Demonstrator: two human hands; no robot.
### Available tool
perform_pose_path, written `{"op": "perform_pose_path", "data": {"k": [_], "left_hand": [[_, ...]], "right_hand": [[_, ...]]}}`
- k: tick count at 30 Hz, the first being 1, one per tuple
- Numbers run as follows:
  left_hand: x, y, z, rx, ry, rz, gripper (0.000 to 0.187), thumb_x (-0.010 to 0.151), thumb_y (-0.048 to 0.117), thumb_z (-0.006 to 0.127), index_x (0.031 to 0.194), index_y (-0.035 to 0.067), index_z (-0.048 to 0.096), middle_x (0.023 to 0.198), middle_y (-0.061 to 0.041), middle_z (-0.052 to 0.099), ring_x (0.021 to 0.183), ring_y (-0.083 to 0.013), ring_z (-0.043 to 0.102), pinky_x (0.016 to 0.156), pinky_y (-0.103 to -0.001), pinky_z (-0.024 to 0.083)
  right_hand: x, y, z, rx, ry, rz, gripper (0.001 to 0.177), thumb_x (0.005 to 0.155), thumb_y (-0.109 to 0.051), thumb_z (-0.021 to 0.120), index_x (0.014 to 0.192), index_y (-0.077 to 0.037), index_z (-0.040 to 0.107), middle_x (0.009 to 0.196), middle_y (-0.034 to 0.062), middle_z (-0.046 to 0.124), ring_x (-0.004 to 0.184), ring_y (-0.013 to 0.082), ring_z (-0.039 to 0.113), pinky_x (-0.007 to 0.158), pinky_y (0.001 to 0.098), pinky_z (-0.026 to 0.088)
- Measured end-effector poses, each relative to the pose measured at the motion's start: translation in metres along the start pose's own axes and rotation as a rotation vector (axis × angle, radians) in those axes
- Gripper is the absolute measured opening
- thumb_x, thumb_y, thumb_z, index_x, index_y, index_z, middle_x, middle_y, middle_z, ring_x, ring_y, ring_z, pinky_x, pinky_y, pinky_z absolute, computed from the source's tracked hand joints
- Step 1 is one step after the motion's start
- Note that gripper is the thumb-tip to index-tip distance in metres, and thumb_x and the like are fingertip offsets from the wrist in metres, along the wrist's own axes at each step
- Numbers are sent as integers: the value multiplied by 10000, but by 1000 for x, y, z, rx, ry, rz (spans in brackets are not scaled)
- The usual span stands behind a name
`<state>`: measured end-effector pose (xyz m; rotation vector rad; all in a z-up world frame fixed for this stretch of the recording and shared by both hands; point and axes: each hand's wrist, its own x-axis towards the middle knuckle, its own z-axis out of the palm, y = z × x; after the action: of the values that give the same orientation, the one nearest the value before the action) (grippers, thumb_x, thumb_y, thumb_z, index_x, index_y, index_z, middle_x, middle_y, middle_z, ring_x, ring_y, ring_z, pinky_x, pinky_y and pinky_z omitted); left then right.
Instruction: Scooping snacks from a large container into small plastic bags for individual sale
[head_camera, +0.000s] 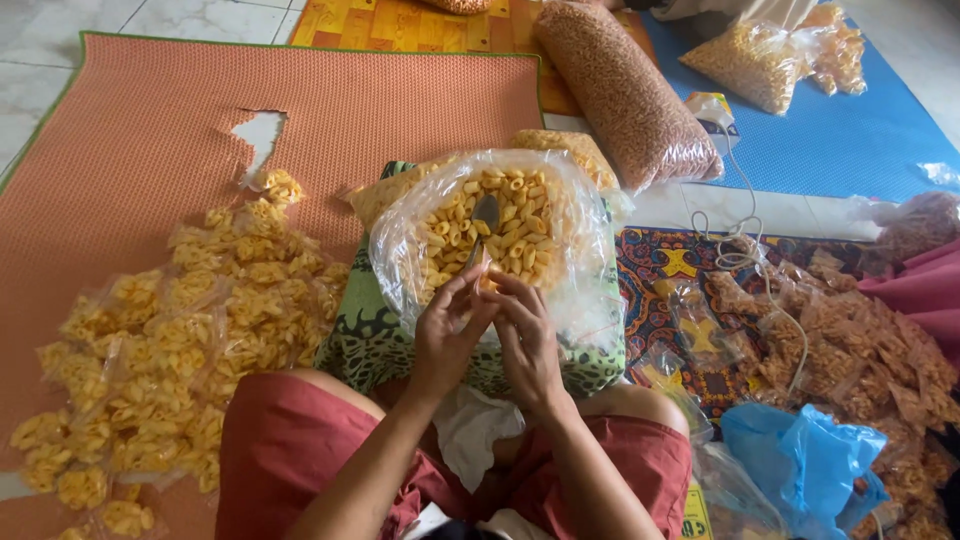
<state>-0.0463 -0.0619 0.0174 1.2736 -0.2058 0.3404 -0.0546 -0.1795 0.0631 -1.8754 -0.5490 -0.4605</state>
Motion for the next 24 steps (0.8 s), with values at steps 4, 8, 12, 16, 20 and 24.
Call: {"op": "perform_pose_path", "data": {"k": [4, 8, 12, 16, 20, 24], "left_hand": [[-5, 3, -11, -10, -27, -54, 483, 942, 140, 761, 1394, 27, 631, 1107, -181, 726, 1167, -269, 662, 1070, -471, 501], [-11, 2, -22, 29, -66, -48, 328, 1048, 138, 596, 1341, 4, 658, 1117, -232, 745, 1076, -295, 688, 988, -485, 532], [-6, 7, -34, 142, -100, -61, 270, 1063, 168, 583, 1242, 40, 740, 1127, -214, 764, 1165, -325, 682, 1004, -474, 514], [11, 10, -41, 155, -163, -31, 255, 1046, 175, 613, 1224, 65, 758, 1127, -163, 779, 1150, -236, 690, 1027, -441, 509], [24, 13, -47, 99, -146, -58, 236, 942, 127, 749, 1158, 31, 752, 1111, -149, 778, 1073, -192, 708, 984, -399, 544], [35, 14, -53, 81, -85, -150, 184, 877, 107, 830, 995, -15, 758, 979, -141, 779, 868, -141, 717, 793, -294, 609]], "right_hand": [[-9, -4, -4, -79, -59, -29, 382, 924, 6, 460, 1206, 3, 717, 1336, 216, 638, 1138, 436, 614, 980, 553, 501], [-11, -3, -7, -102, -15, -31, 346, 941, -31, 566, 1264, -37, 689, 1248, 191, 658, 1098, 406, 655, 966, 516, 518], [-3, 4, -16, -173, 46, 11, 507, 905, -163, 778, 1366, -55, 596, 1213, 177, 632, 1089, 376, 653, 972, 541, 489], [10, 32, -21, -233, -41, 24, 238, 921, -282, 793, 1113, -146, 759, 969, 7, 708, 961, 212, 669, 980, 368, 435], [26, 29, -24, -189, -59, -13, 73, 954, -244, 770, 921, -179, 772, 814, -34, 713, 844, 161, 658, 954, 343, 398], [39, 33, -31, -183, -64, -30, 67, 928, -205, 786, 886, -171, 745, 794, -13, 700, 838, 186, 661, 966, 337, 391]]}}
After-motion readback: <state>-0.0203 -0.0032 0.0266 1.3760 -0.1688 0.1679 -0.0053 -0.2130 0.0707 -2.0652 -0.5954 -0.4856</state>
